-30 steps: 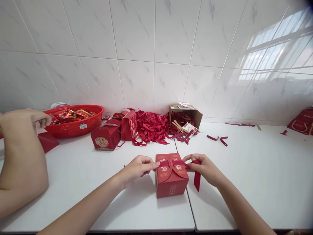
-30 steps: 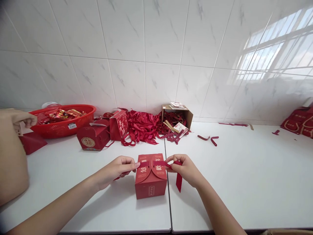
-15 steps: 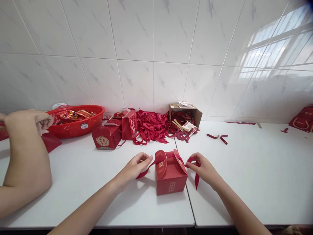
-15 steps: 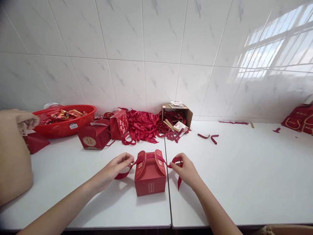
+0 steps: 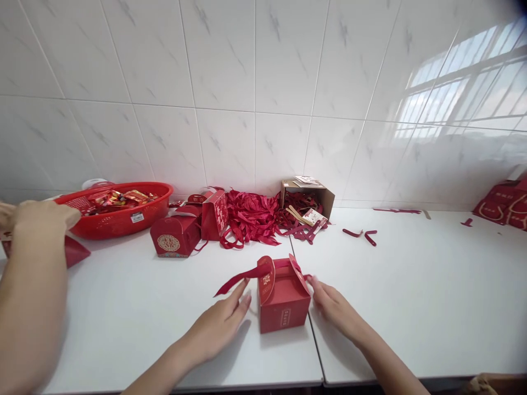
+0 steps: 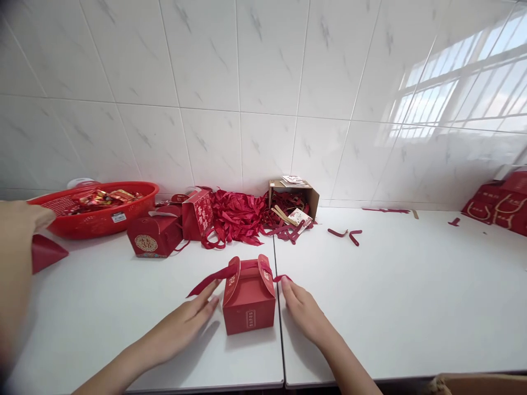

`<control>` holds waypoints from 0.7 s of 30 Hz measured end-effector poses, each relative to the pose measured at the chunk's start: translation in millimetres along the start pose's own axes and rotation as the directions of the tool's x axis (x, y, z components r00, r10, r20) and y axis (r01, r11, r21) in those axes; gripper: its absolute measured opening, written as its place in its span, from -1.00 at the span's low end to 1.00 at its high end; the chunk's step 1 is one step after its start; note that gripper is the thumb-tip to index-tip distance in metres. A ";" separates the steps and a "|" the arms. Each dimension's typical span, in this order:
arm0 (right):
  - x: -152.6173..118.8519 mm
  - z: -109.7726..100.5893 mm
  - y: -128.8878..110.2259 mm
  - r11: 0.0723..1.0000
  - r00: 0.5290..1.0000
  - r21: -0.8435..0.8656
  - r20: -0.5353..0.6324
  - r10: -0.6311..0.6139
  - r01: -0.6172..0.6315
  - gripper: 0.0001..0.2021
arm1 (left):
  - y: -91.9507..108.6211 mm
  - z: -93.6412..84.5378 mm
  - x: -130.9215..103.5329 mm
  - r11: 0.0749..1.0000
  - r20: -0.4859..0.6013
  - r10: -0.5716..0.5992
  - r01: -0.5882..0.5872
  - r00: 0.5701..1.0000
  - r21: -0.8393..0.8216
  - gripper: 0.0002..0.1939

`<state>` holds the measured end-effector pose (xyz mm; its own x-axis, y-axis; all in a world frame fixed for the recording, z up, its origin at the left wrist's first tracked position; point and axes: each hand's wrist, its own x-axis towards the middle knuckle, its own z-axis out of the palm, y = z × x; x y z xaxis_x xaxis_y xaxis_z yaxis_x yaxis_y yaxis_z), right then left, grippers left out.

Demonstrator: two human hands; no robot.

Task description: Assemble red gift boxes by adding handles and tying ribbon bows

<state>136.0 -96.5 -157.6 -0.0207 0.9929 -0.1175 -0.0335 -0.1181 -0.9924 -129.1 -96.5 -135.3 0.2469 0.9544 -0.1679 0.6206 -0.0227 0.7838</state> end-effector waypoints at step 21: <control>8.2 -0.3 -25.2 0.731 0.930 0.634 -0.368 -0.001 0.252 -0.86 | 55.0 -7.1 11.9 0.214 -0.357 -0.214 -0.313 0.909 -0.925 -0.75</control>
<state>137.0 -85.4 -133.6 0.3486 0.9294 -0.1213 -0.6629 0.1531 -0.7329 -97.3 -84.3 -90.0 -0.1738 0.9790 -0.1067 -0.6330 -0.0280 0.7736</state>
